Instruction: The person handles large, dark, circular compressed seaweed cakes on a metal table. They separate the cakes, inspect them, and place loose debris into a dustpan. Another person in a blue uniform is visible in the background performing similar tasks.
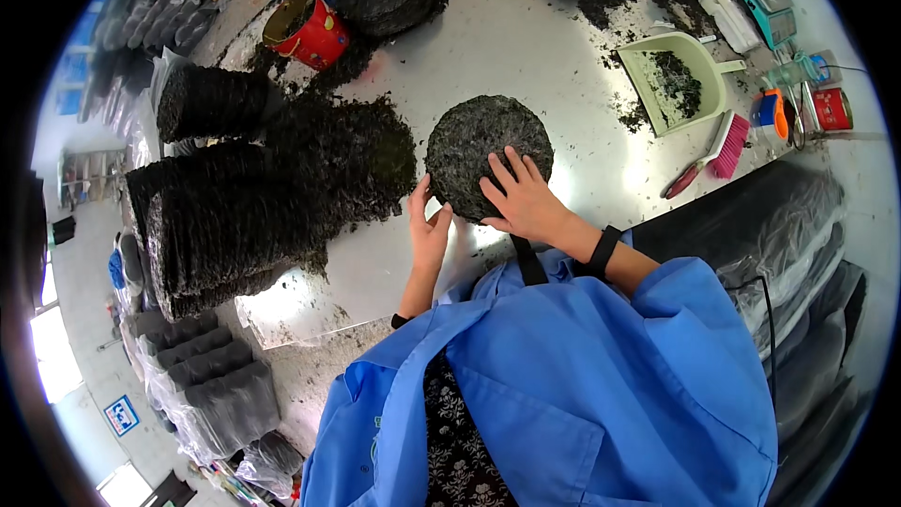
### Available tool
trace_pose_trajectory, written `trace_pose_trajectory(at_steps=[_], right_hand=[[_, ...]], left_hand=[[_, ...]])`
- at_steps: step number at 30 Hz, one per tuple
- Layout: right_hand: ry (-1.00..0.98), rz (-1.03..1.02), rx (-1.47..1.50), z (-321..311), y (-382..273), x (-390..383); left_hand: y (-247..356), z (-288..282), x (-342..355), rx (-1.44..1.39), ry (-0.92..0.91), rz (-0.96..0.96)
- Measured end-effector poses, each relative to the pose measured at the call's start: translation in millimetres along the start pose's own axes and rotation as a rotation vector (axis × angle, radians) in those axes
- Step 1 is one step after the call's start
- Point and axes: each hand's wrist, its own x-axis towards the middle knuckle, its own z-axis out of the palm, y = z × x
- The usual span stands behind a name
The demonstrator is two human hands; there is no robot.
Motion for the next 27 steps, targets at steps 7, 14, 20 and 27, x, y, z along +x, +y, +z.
trace_pose_trajectory(at_steps=[7, 14, 20, 27], right_hand=[[0.045, -0.125, 0.0, 1.2, -0.3, 0.7], [0.271, -0.05, -0.075, -46.7, -2.2, 1.8], [0.481, -0.239, -0.193, -114.8, 7.3, 5.3], [0.383, 0.049, 0.114, -99.7, 12.7, -3.0]], left_hand=[[-7.4, -1.9, 1.1, 0.161, 0.009, 0.001], [11.6, -8.1, 4.3, 0.64, 0.064, 0.261], [51.0, -38.2, 18.0, -0.497, -0.021, -0.273], [103.4, -41.6, 7.5, -0.806, -0.127, -0.269]])
